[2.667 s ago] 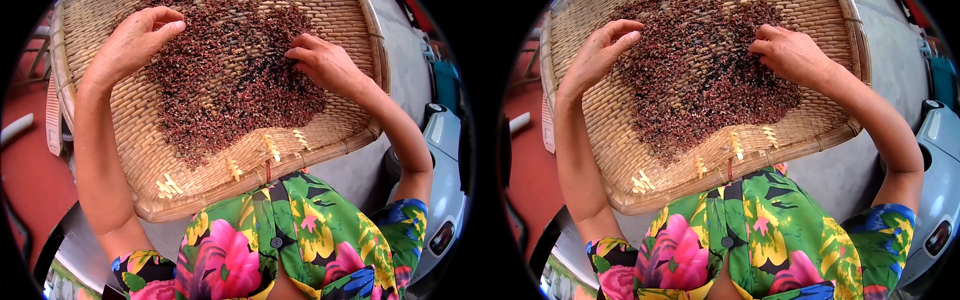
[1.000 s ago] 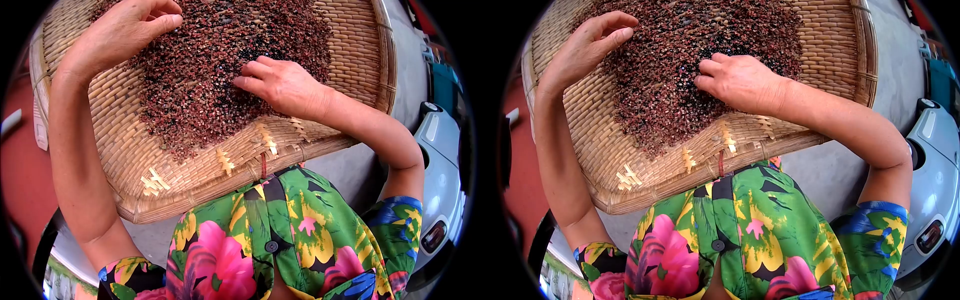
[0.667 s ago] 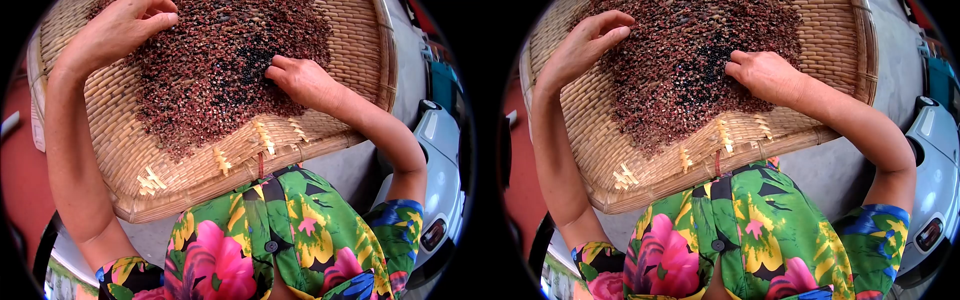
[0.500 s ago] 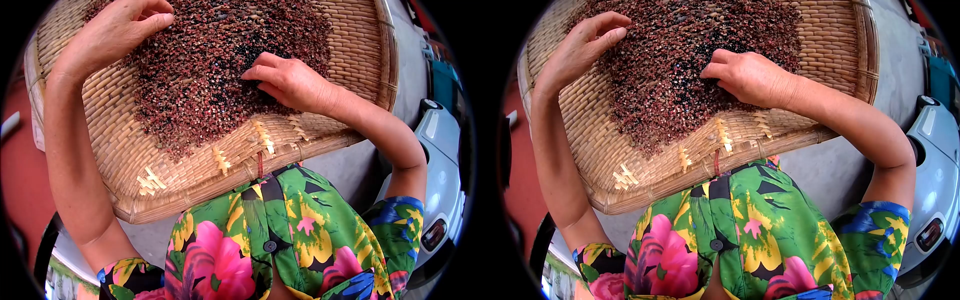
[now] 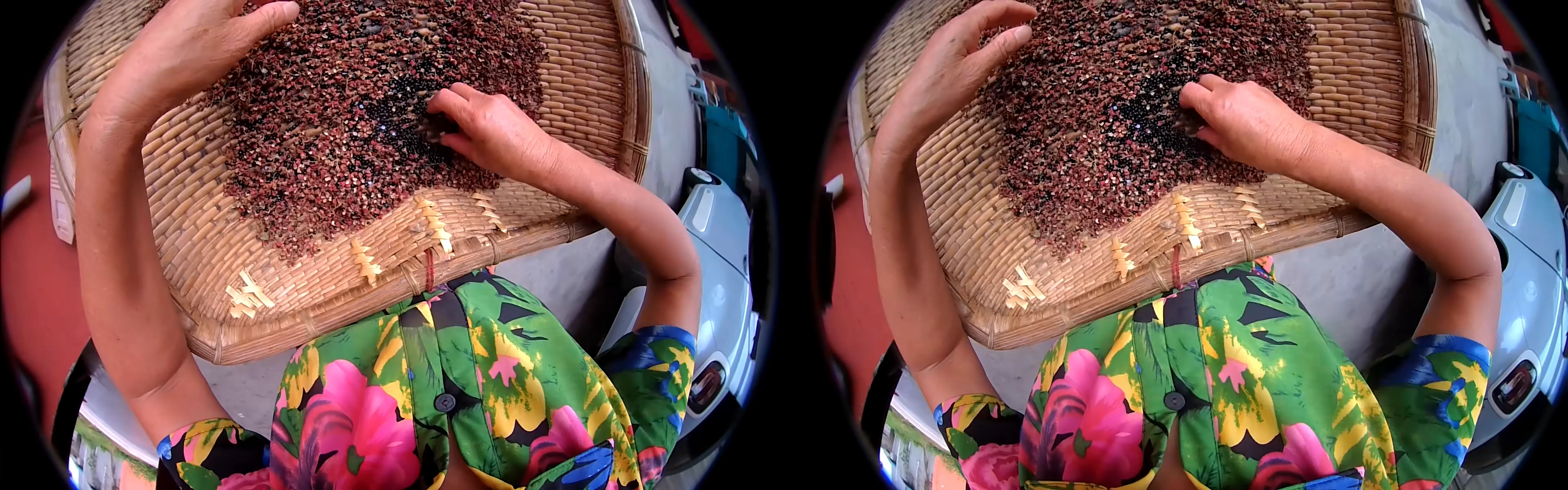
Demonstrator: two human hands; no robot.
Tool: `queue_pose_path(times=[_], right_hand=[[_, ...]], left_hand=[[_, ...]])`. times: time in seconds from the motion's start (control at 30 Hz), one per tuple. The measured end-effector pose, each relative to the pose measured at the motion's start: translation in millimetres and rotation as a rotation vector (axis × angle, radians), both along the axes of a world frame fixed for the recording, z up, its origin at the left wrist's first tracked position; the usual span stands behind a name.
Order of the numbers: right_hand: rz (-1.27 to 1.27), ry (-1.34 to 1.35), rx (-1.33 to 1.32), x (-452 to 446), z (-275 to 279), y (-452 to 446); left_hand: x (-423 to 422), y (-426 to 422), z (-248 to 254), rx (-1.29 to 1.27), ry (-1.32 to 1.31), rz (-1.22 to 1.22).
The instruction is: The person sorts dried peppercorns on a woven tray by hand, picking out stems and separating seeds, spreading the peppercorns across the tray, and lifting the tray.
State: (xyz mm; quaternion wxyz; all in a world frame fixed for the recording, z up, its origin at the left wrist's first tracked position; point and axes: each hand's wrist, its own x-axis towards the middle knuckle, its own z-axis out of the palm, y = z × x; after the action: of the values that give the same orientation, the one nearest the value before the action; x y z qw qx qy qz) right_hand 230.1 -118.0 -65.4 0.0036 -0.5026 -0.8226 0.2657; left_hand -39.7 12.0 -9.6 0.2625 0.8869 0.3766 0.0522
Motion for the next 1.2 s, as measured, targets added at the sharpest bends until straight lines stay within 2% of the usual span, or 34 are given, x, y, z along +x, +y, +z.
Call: queue_pose_path(times=[0.03,0.13,0.17,0.23,0.27,0.33,0.37,0.4,0.47,0.5,0.6,0.8,0.83,0.87,0.93,1.0,1.03,1.1,1.2], right_hand=[[0.063,0.002,0.025,-7.7,-6.6,-2.9],[0.093,0.019,0.002,-46.4,-10.1,-3.8],[0.076,0.159,-0.004,-54.0,-15.3,-2.5],[0.024,0.392,-0.031,-69.8,-16.5,5.8],[-0.257,0.529,-0.626,-70.8,-10.5,8.9],[-0.556,0.953,-1.255,-65.3,-0.2,19.6],[-0.553,1.109,-1.358,-58.8,7.1,23.3],[-0.570,1.237,-1.410,-53.5,15.6,24.9],[-0.537,1.402,-1.588,-45.3,23.3,29.5],[-0.572,1.455,-1.621,-43.1,26.6,30.3],[-0.509,1.595,-1.629,-39.8,31.1,32.6],[-0.468,1.631,-1.582,-35.1,35.2,35.7],[-0.446,1.638,-1.572,-34.4,35.8,36.7],[-0.377,1.495,-1.428,-32.6,35.8,39.0],[-0.234,0.755,-0.760,-27.4,45.7,36.7],[0.062,0.136,-0.012,-20.1,51.6,37.3],[0.014,0.131,0.164,-15.8,46.9,37.9],[-0.095,0.192,0.202,-6.7,42.3,47.1],[-0.200,0.263,0.347,5.8,44.9,58.6]], left_hand=[[11.9,-18.6,19.3,0.189,-0.065,-0.002],[28.4,-26.2,39.8,0.207,-0.010,0.114],[28.0,-24.8,35.4,0.122,-0.086,0.122],[28.2,-23.1,38.3,0.111,-0.088,0.101],[28.3,-22.2,39.8,0.106,-0.089,0.091],[24.1,-11.0,28.3,-0.017,-0.200,0.144],[20.0,-1.5,16.8,-0.119,-0.270,0.181],[18.5,1.0,14.7,-0.101,-0.270,0.180],[18.2,4.8,11.3,-0.325,-0.427,0.266],[8.7,12.7,-1.4,-0.389,-0.507,0.179],[10.9,14.4,-2.6,-0.489,-0.492,0.188],[12.4,12.8,-13.7,-0.452,-0.485,0.149],[13.8,10.1,-8.7,-0.328,-0.349,0.168],[15.7,10.5,-2.2,-0.191,-0.219,0.179],[11.8,8.5,-6.6,0.165,-0.087,0.222],[4.2,14.6,-17.9,0.304,-0.082,0.244],[3.1,14.5,-17.9,0.339,-0.049,0.283],[-0.8,17.4,-16.0,0.450,0.064,0.320],[-3.7,19.4,-12.6,0.363,0.001,0.314]])
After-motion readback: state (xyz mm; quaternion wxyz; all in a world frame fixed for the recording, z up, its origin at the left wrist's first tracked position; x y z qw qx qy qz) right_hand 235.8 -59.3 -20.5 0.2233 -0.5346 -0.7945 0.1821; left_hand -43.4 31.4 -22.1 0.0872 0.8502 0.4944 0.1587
